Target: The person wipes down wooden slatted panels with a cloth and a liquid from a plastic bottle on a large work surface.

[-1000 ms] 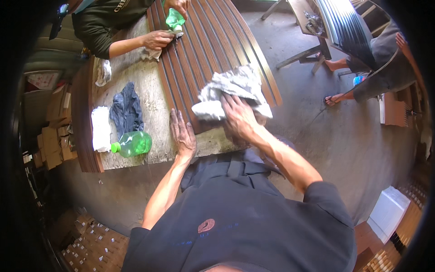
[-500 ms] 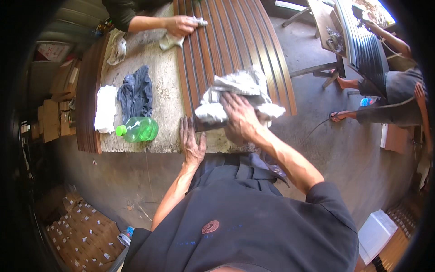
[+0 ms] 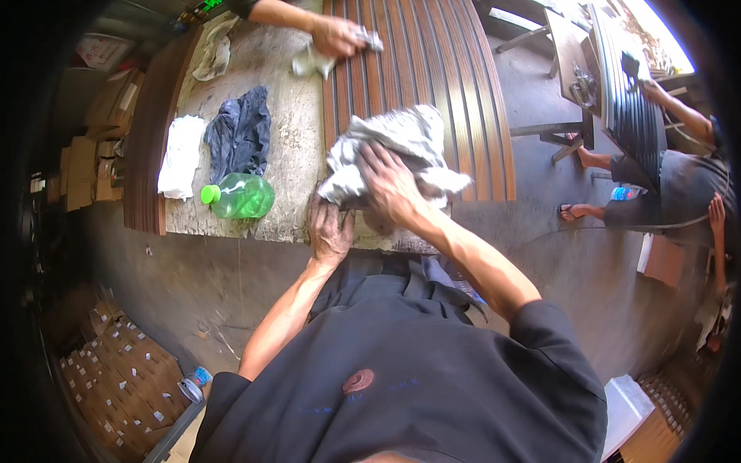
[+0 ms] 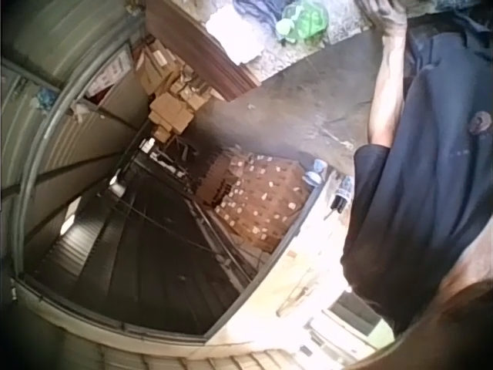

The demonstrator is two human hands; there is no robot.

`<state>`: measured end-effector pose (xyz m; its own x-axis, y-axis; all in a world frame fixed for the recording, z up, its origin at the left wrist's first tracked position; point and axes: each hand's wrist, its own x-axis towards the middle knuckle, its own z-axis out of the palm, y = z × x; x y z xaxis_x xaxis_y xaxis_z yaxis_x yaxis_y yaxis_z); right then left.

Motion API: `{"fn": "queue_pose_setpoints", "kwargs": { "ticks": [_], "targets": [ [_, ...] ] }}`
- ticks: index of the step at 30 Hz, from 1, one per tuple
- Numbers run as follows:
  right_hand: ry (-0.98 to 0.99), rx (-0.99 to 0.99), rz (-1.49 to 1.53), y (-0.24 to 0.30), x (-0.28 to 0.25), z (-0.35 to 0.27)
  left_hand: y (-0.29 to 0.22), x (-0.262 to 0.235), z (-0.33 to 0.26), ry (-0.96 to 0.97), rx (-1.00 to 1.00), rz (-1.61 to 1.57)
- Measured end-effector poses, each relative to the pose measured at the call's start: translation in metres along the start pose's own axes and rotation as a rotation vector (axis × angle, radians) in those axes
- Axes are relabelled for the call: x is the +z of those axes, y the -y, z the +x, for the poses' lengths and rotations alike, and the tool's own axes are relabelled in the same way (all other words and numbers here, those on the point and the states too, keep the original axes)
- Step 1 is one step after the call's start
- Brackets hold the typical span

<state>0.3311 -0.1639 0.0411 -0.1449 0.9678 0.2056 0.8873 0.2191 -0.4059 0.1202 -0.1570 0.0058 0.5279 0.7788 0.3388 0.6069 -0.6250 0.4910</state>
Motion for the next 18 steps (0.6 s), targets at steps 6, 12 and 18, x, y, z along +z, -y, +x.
{"fn": "queue_pose_setpoints", "kwargs": {
  "ticks": [6, 12, 18],
  "targets": [
    [0.073, 0.03, 0.37, -0.019, -0.014, -0.013, -0.003, 0.002, 0.006, -0.033, 0.053, 0.005],
    [-0.372, 0.667, 0.64, -0.072, -0.092, -0.065, -0.007, -0.005, 0.007, -0.035, 0.06, 0.105],
    [-0.219, 0.571, -0.177, -0.082, -0.077, -0.065, 0.002, 0.004, 0.002, -0.049, 0.057, 0.072]
  ]
}}
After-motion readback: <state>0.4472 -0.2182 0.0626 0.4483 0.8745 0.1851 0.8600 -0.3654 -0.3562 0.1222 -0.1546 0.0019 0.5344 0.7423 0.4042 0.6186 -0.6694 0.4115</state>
